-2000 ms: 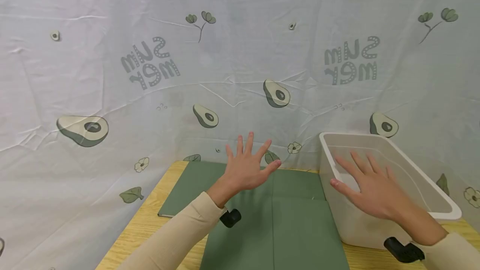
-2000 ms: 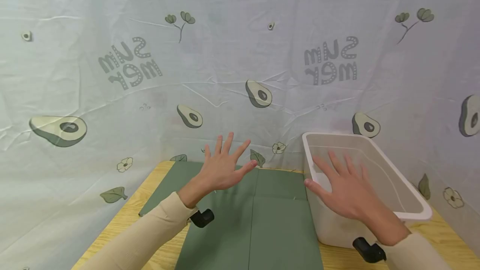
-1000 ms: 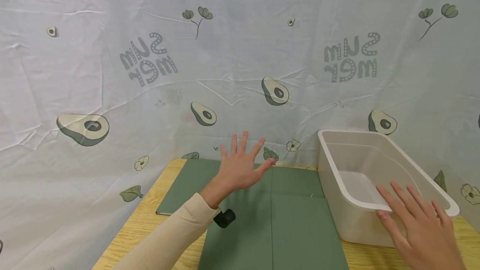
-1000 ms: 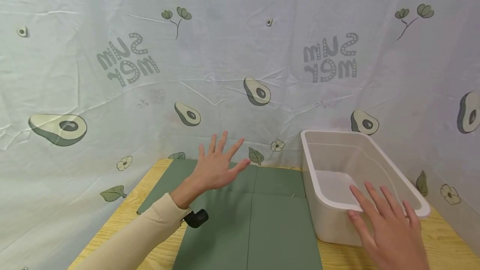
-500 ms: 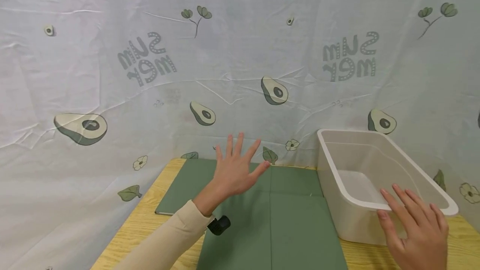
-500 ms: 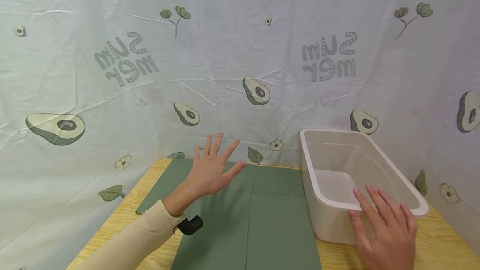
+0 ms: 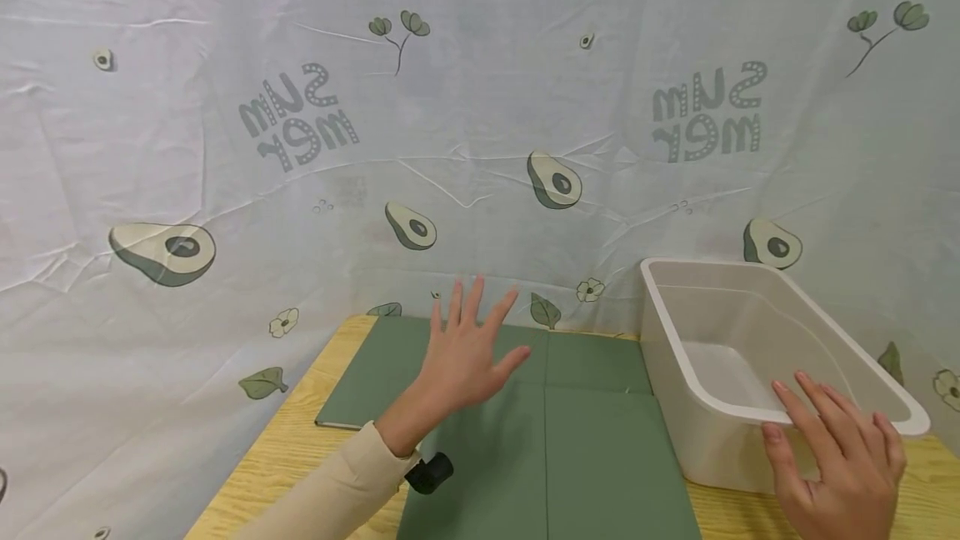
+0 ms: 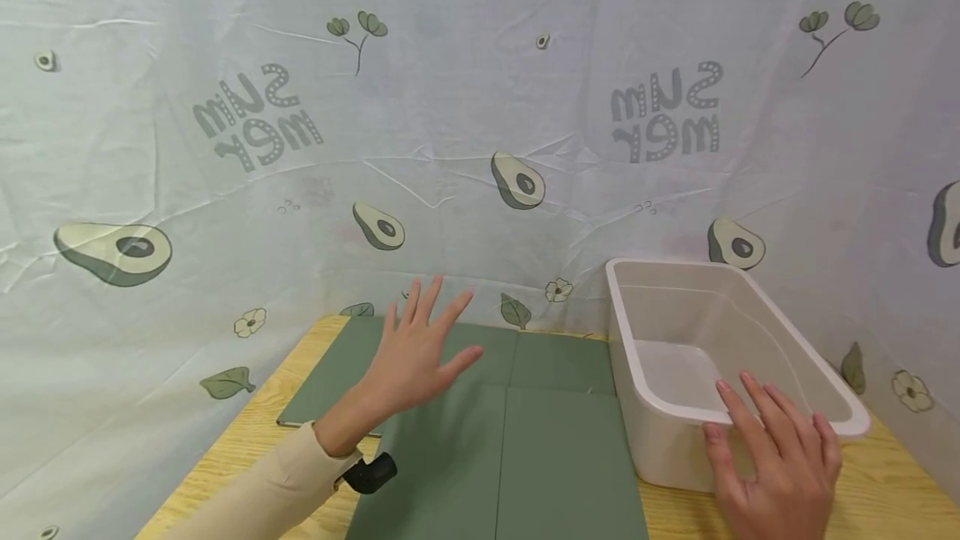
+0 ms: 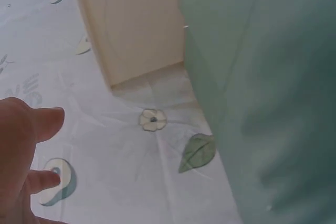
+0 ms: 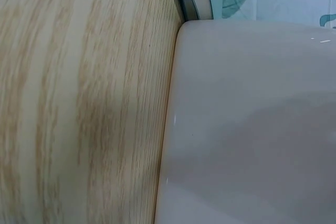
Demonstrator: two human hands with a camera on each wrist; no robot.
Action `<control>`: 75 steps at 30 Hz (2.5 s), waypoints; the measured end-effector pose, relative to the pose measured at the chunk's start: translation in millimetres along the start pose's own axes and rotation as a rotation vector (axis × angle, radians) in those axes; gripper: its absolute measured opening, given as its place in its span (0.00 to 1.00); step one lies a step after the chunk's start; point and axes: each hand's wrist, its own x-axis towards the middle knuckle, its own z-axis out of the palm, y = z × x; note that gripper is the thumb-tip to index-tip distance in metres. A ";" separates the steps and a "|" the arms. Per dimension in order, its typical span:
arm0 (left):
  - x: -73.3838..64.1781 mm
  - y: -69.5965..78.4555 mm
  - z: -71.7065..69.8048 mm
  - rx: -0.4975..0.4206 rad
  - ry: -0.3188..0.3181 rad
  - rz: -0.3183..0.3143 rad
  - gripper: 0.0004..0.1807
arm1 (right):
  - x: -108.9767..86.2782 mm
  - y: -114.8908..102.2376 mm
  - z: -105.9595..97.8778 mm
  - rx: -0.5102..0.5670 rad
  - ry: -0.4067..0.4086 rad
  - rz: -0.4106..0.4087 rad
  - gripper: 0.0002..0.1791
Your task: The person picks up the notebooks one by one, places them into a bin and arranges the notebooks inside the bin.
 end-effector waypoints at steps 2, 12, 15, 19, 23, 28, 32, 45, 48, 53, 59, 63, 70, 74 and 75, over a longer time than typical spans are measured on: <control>-5.8 -3.9 4.5 -0.011 -0.007 -0.002 0.41 | 0.0 -1.0 0.9 0.004 0.009 0.000 0.32; -43.7 -35.2 38.8 -0.096 -0.138 -0.098 0.39 | 1.9 -5.9 2.1 0.016 0.037 -0.003 0.31; -53.6 -44.0 45.8 -0.113 -0.169 -0.124 0.40 | 2.8 -7.2 2.4 0.020 0.048 -0.006 0.31; -65.4 -53.3 55.0 -0.118 -0.203 -0.142 0.40 | 1.9 -6.1 2.4 0.019 0.047 0.001 0.31; -75.3 -59.5 63.2 -0.110 -0.248 -0.153 0.39 | 0.7 -4.8 2.6 0.014 0.042 0.006 0.31; -80.1 -63.8 67.1 -0.099 -0.317 -0.141 0.38 | 2.7 -7.5 2.7 0.016 0.056 0.004 0.31; -79.7 -64.4 68.6 -0.090 -0.336 -0.127 0.39 | 4.6 -10.0 2.3 0.016 0.067 0.007 0.31; -73.0 -63.8 60.9 -0.357 -0.305 -0.163 0.37 | 4.5 -6.9 3.1 0.018 0.056 -0.013 0.31; -67.0 -66.2 54.7 -0.543 -0.316 -0.253 0.36 | 3.2 -5.7 3.5 0.017 0.046 -0.006 0.32; -58.6 -72.9 44.7 -0.851 -0.296 -0.467 0.38 | 1.9 -4.8 4.6 0.019 0.039 -0.004 0.32; -58.0 -85.9 38.3 -1.142 -0.237 -0.592 0.43 | 2.2 -4.2 5.0 0.020 0.038 -0.003 0.32; -62.0 -93.1 36.7 -1.290 -0.203 -0.623 0.49 | 2.9 -4.4 5.0 0.018 0.041 -0.002 0.32; -59.6 -98.4 31.4 -1.393 -0.196 -0.671 0.54 | 3.6 -6.1 5.0 0.019 0.054 -0.001 0.32; -57.4 -102.7 24.4 -1.374 -0.222 -0.678 0.49 | 4.2 -6.9 4.7 0.018 0.055 -0.001 0.32; -57.3 -104.0 23.0 -1.368 -0.233 -0.676 0.47 | 4.4 -7.0 4.6 0.018 0.056 -0.002 0.32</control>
